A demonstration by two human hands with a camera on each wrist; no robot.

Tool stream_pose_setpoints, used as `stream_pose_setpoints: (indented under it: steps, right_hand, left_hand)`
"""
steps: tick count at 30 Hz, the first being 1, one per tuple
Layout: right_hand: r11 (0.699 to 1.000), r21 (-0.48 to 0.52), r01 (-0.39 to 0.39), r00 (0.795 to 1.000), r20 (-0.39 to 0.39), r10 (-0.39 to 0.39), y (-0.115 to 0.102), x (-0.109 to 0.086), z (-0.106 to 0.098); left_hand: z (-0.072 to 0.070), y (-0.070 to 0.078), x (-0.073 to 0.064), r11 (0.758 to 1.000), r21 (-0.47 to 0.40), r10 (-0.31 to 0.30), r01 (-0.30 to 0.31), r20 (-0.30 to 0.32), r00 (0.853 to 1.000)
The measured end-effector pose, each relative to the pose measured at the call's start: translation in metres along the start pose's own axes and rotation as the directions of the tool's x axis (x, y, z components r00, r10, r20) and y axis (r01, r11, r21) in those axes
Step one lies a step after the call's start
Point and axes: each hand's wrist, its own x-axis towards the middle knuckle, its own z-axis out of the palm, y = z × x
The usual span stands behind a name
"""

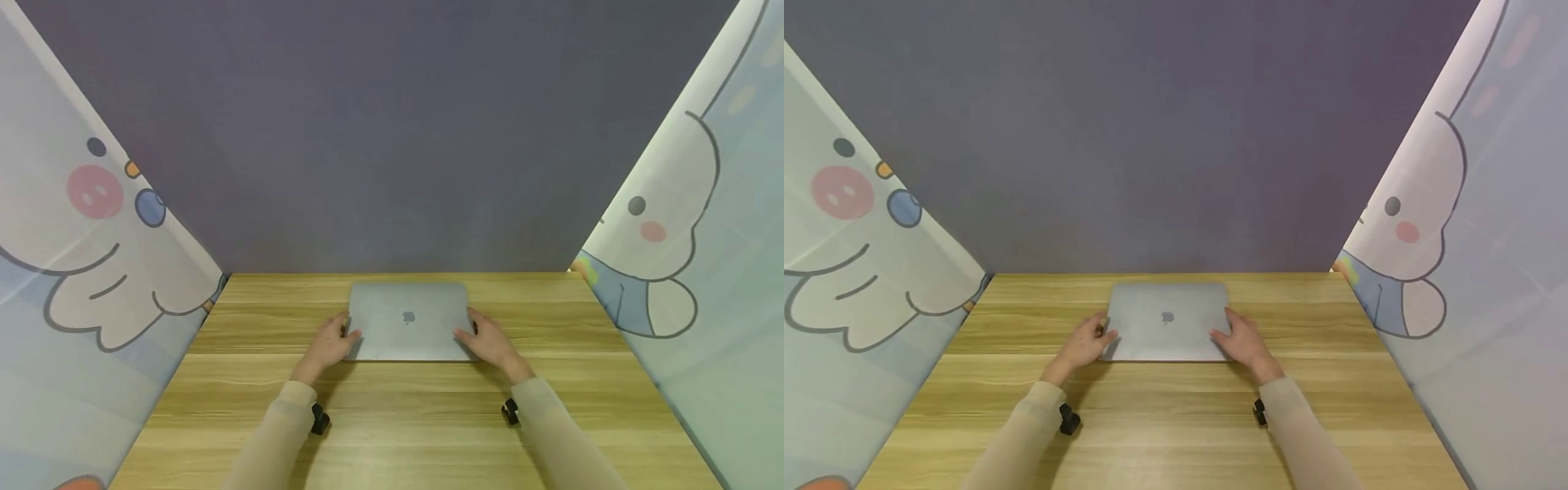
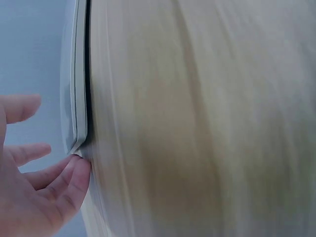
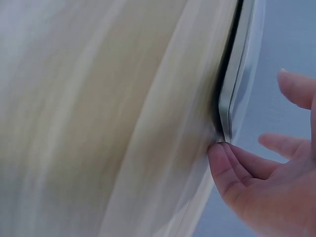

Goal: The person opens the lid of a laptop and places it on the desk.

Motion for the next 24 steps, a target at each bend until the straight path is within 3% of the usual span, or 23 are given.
stream_pose_setpoints:
  steps: [12, 17, 21, 24]
  right_hand:
    - [0.983, 0.156, -0.095, 0.995, 0.001, 0.096, -0.0001, 0.0064, 0.0053]
    - [0.972, 0.197, -0.126, 0.991, -0.023, 0.133, -0.0006, 0.0077, 0.0054]
    - [0.928, 0.332, -0.169, 0.982, -0.023, 0.187, -0.0023, 0.008, 0.0047]
    - [0.865, 0.459, -0.2, 0.972, -0.021, 0.236, -0.0019, 0.0069, 0.0054]
  left_hand:
    - [0.0097, -0.0007, 0.0064, 0.995, -0.101, -0.029, 0.024, -0.047, 0.998]
    - [0.0098, 0.0028, 0.0097, 0.965, -0.246, -0.098, 0.085, -0.04, 0.994]
    - [0.0066, 0.0047, 0.0102, 0.923, -0.357, -0.159, 0.145, -0.01, 0.987]
    - [0.0058, 0.0039, 0.0086, 0.891, -0.415, -0.194, 0.184, 0.019, 0.981]
